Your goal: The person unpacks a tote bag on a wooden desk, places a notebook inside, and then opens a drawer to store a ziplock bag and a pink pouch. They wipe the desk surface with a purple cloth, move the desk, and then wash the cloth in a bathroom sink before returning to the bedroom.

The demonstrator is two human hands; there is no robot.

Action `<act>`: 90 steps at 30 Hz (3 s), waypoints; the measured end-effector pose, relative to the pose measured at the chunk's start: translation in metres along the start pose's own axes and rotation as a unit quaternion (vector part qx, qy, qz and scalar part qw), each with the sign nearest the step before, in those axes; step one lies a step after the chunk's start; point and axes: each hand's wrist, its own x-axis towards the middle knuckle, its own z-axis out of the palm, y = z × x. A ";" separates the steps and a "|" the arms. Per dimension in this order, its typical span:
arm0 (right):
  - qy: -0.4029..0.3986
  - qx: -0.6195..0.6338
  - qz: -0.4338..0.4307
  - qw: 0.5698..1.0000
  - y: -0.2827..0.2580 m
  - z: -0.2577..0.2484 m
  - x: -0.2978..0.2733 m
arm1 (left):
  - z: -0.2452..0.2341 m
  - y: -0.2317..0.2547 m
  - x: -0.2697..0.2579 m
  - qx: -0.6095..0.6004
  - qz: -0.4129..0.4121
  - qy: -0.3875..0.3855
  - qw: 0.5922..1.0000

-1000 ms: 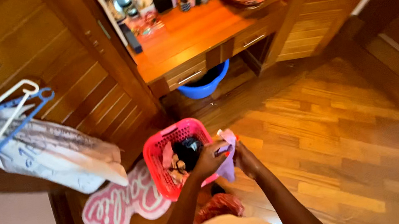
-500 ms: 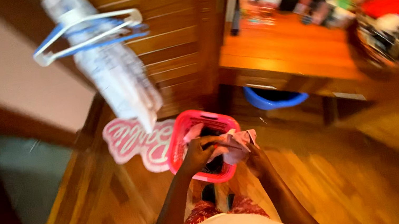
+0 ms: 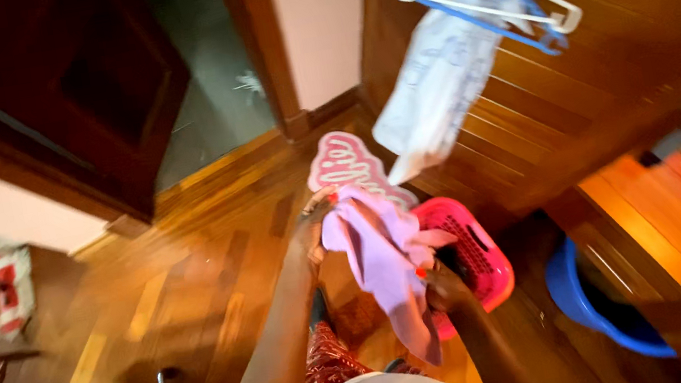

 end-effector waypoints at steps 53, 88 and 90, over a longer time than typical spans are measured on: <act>0.076 -0.026 -0.184 0.980 -0.096 0.461 1.066 | -0.253 0.656 0.618 0.474 0.223 -0.030 0.851; 0.411 -0.312 -0.147 0.844 -0.532 0.298 1.311 | 0.112 0.730 1.348 0.054 -0.276 -0.127 0.951; 0.419 -0.340 -0.156 0.827 -0.546 0.287 1.326 | 0.124 0.725 1.375 0.015 -0.274 -0.144 0.951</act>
